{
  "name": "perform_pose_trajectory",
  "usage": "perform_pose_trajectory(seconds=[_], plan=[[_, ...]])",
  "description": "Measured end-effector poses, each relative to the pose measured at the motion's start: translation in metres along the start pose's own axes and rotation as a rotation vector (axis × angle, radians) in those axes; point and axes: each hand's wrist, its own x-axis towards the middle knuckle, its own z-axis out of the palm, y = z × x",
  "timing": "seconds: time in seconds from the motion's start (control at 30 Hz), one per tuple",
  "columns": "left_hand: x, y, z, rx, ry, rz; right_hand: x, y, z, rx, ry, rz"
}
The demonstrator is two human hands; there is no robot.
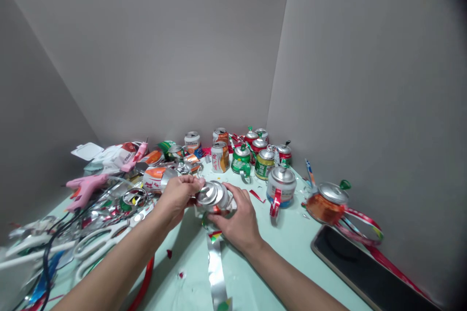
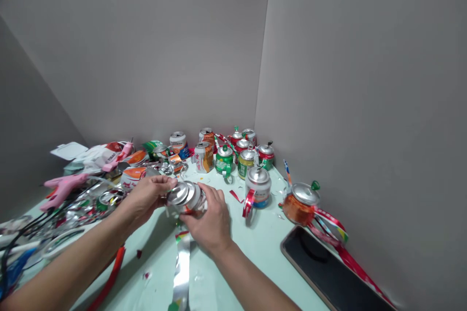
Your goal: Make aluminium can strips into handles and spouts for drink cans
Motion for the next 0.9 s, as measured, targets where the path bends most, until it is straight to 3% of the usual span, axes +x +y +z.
perform_pose_trajectory(seconds=[0.3,0.63,0.9], plan=[[-0.002,-0.006,0.009,0.23,0.046,0.033,0.0,0.001,0.0,0.014,0.006,0.008],[-0.003,0.005,0.002,0.203,-0.134,-0.09,-0.001,0.003,0.001,0.063,-0.002,0.07],[-0.003,0.003,0.002,0.208,-0.13,-0.099,-0.001,0.003,0.001,0.068,0.008,0.065]])
